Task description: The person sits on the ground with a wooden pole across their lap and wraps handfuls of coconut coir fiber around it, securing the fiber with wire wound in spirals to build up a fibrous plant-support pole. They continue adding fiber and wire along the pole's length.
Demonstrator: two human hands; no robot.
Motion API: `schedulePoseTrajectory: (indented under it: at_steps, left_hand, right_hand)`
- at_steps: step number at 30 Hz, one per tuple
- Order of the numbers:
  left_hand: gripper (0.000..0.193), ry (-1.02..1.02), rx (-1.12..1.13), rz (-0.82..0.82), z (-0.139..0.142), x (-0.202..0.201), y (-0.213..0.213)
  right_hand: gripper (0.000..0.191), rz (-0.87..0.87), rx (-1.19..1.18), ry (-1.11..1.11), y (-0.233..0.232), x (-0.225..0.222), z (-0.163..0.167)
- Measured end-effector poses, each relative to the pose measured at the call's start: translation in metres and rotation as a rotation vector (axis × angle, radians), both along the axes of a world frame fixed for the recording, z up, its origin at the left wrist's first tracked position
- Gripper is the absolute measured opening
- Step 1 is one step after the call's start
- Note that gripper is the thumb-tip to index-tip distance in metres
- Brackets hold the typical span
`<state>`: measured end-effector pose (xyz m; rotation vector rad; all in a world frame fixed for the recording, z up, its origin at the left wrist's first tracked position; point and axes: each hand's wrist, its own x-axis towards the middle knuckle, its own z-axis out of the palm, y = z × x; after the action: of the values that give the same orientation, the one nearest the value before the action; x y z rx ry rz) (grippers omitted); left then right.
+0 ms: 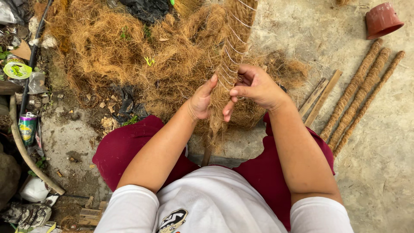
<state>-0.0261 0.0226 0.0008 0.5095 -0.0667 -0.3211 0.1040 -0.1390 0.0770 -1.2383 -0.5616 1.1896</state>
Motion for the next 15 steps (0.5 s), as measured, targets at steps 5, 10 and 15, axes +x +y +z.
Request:
schedulePoseTrajectory:
  at_steps: [5, 10, 15]
  left_hand:
    - [0.07, 0.134, 0.368, 0.287, 0.004, 0.003, -0.019]
    - [0.081, -0.031, 0.664, 0.573, -0.002, -0.002, -0.034]
    - [0.074, -0.038, 0.737, 0.587, -0.01, 0.003, -0.026]
  right_hand:
    - [0.052, -0.215, -0.055, -0.172, -0.002, -0.006, 0.006]
    - [0.05, -0.407, -0.076, -0.629, 0.006, -0.018, -0.006]
    - [0.037, -0.422, -0.136, -0.332, -0.004, -0.015, -0.002]
